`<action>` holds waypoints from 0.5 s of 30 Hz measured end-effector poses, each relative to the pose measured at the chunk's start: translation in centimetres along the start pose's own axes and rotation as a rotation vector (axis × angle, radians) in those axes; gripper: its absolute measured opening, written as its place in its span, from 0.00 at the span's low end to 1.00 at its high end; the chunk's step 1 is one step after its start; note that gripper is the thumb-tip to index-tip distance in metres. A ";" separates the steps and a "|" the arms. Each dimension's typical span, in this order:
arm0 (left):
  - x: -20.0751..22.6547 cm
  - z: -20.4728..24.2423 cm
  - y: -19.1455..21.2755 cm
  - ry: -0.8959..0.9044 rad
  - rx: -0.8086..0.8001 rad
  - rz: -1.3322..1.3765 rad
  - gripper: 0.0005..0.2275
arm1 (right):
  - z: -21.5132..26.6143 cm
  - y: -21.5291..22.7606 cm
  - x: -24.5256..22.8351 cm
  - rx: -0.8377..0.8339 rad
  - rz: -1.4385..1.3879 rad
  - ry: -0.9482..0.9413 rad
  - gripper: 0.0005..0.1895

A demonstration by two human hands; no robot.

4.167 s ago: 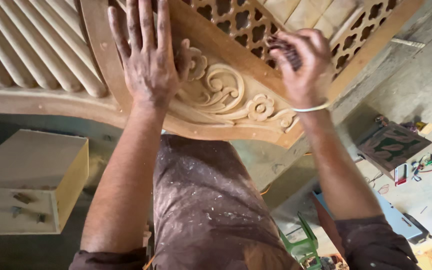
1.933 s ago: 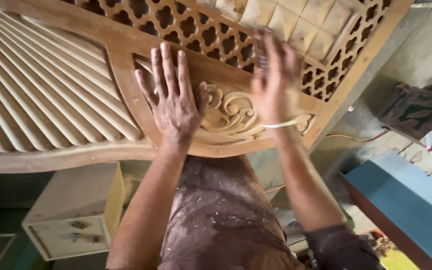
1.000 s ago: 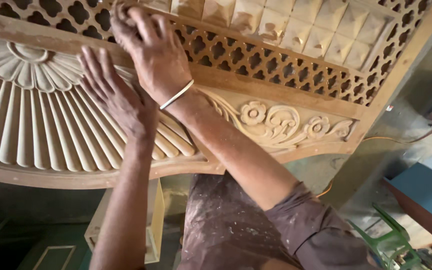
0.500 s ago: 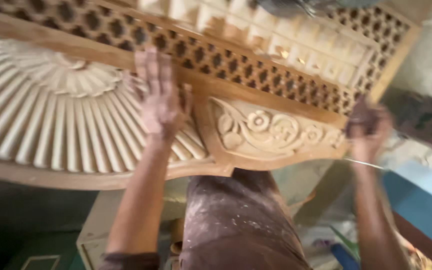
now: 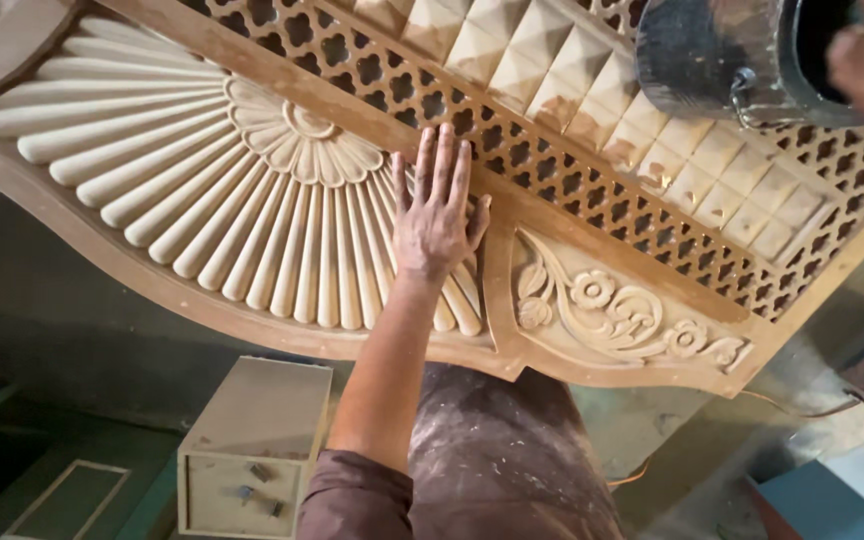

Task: The person applies a dark liquid finish to a large, intricately carved wooden panel using a cloth. They repeatedly dip the cloth into a metal container and wipe the finish onto the lattice and relief carvings, working systematically across the surface.

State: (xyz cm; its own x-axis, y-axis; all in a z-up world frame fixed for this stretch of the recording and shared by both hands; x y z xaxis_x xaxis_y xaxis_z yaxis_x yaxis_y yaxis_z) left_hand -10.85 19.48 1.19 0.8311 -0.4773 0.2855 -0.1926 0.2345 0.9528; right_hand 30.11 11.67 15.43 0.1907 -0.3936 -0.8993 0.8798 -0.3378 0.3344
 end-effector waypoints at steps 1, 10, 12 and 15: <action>0.0 -0.2 0.0 -0.004 0.012 0.016 0.31 | -2.1 -1.3 -0.7 -0.057 0.005 0.006 0.23; -0.3 -0.3 -0.5 0.012 -0.077 0.028 0.34 | -8.7 -1.8 -4.8 -0.315 0.079 -0.018 0.22; -0.3 -0.3 -0.6 0.022 -0.122 0.014 0.36 | -7.1 1.2 -5.8 -0.331 0.120 -0.026 0.21; -0.2 -0.6 -0.9 0.068 -0.218 0.003 0.37 | -3.9 5.2 -6.8 -0.370 0.183 -0.071 0.21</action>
State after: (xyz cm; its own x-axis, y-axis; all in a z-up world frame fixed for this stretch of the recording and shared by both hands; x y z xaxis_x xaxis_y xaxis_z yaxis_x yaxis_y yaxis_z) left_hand -10.55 19.87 0.23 0.8653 -0.4197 0.2741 -0.0845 0.4169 0.9050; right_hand 35.11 15.95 22.14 0.3393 -0.4807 -0.8086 0.9337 0.0676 0.3516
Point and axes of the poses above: each hand's wrist, its own z-axis away from the middle knuckle, its own y-axis out of the back of the hand, x = y × z, the point moved 3 cm from there along -z, towards the middle knuckle, and after that the axes turned 6 degrees about -z, right-handed, at the moved point
